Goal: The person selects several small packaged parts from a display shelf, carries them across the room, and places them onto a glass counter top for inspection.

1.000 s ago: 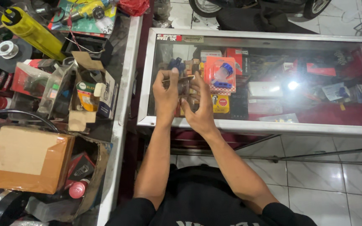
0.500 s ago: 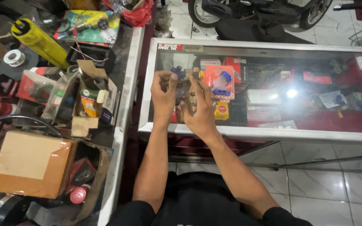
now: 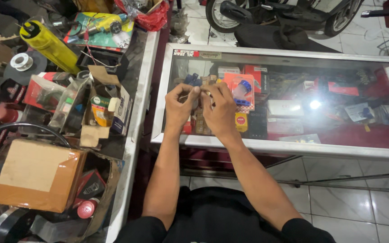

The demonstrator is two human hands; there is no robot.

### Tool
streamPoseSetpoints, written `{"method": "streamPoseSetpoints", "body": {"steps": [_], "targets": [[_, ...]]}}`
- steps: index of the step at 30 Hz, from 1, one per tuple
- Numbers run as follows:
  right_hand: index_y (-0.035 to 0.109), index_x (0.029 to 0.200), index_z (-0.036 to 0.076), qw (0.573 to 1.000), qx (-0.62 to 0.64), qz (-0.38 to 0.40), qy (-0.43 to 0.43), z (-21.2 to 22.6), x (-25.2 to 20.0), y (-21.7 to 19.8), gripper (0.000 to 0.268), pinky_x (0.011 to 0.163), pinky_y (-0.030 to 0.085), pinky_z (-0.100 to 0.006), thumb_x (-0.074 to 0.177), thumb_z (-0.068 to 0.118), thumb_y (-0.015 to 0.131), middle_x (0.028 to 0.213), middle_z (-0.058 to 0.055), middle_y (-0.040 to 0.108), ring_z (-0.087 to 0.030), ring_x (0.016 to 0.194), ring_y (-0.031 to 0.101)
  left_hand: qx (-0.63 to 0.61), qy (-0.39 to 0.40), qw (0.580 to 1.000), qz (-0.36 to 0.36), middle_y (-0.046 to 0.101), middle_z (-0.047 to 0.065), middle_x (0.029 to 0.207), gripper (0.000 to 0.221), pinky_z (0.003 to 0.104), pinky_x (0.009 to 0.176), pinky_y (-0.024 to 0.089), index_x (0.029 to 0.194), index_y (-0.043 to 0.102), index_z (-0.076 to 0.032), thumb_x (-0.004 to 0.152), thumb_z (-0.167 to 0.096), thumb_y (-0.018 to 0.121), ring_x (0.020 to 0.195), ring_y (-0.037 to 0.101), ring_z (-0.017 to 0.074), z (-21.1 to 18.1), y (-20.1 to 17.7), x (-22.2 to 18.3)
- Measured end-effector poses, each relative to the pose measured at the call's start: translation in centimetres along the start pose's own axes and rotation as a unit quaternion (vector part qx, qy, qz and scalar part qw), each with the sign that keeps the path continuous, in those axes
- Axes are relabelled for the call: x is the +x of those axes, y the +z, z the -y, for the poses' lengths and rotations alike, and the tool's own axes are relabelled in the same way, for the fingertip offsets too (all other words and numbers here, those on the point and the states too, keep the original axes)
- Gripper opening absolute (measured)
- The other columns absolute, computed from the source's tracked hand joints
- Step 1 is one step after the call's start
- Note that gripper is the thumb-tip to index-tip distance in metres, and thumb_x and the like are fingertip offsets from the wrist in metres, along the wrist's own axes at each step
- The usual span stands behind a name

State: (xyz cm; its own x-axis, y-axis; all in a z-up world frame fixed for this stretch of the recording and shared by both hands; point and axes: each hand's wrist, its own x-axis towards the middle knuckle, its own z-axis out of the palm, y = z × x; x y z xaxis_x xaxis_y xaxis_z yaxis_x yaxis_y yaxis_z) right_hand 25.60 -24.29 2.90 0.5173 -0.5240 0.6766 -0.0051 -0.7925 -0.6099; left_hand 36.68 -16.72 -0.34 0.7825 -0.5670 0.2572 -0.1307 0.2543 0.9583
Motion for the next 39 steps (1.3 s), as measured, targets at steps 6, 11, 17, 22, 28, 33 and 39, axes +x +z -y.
{"method": "streamPoseSetpoints", "body": {"steps": [6,11,17,22,28,33,39], "targets": [[0.069,0.109,0.004,0.999,0.042,-0.016,0.021,0.5,-0.5,0.0,0.013,0.073,0.057,-0.035,0.096,0.002,0.071,0.105,-0.012,0.064,-0.026,0.086,0.070,0.014,-0.025,0.999,-0.043,0.068,-0.002,0.074,0.029,0.022,0.062,0.047,0.085,0.073,-0.003,0.092,-0.030,0.078,0.069,0.057,0.0030,-0.8,0.2,-0.9],[0.065,0.128,0.006,0.992,0.079,0.019,0.095,1.5,-2.2,-1.1,0.032,0.076,0.058,-0.036,0.097,0.006,0.070,0.110,-0.012,0.066,-0.024,0.088,0.071,0.035,0.001,0.996,-0.081,0.058,-0.002,0.072,0.038,0.024,0.063,0.040,0.079,0.065,-0.002,0.097,-0.033,0.079,0.069,0.047,0.0047,-0.6,0.1,-1.8],[0.041,0.150,-0.001,0.998,0.039,0.048,-0.002,1.9,-5.5,-2.0,0.085,0.110,0.046,-0.046,0.078,0.012,0.085,0.144,-0.022,0.055,-0.038,0.133,0.055,-0.031,-0.056,0.993,-0.094,0.061,-0.004,0.074,0.038,0.024,0.062,0.039,0.079,0.065,-0.002,0.094,-0.034,0.078,0.070,0.047,0.0046,-1.3,0.2,-3.1],[0.034,0.158,-0.001,0.988,0.108,0.053,0.094,1.8,-8.0,-3.1,0.091,0.113,0.047,-0.039,0.082,0.006,0.084,0.155,-0.023,0.050,-0.034,0.139,0.055,0.002,-0.065,0.998,-0.014,0.063,-0.001,0.083,0.024,0.023,0.068,0.046,0.094,0.069,-0.003,0.094,-0.026,0.076,0.077,0.057,0.0050,-3.2,1.0,-4.4],[0.033,0.160,-0.002,0.962,0.204,0.003,0.183,1.6,-10.1,-6.8,0.085,0.108,0.050,-0.031,0.087,-0.001,0.077,0.144,-0.019,0.060,-0.022,0.127,0.062,0.045,0.004,0.986,0.162,0.072,0.006,0.097,0.012,0.026,0.078,0.051,0.103,0.073,-0.003,0.093,-0.008,0.074,0.089,0.066,0.0116,-5.7,2.7,-4.7],[0.054,0.150,-0.002,0.979,0.105,-0.009,0.172,0.9,-11.3,-11.6,0.072,0.090,0.055,-0.027,0.083,0.002,0.080,0.116,-0.012,0.067,-0.016,0.101,0.066,0.199,0.177,0.942,0.204,0.070,0.010,0.096,0.018,0.034,0.075,0.055,0.103,0.074,-0.006,0.085,-0.003,0.077,0.086,0.070,0.0247,-8.0,5.5,-5.9],[0.045,0.155,-0.003,0.981,0.105,-0.052,0.154,0.5,-12.4,-19.2,0.076,0.102,0.053,-0.031,0.086,0.001,0.077,0.133,-0.018,0.065,-0.021,0.118,0.065,0.244,0.226,0.906,0.260,0.070,0.008,0.090,0.013,0.039,0.065,0.052,0.097,0.075,-0.007,0.085,-0.003,0.076,0.075,0.069,0.0286,-9.8,13.2,-8.7]]}}
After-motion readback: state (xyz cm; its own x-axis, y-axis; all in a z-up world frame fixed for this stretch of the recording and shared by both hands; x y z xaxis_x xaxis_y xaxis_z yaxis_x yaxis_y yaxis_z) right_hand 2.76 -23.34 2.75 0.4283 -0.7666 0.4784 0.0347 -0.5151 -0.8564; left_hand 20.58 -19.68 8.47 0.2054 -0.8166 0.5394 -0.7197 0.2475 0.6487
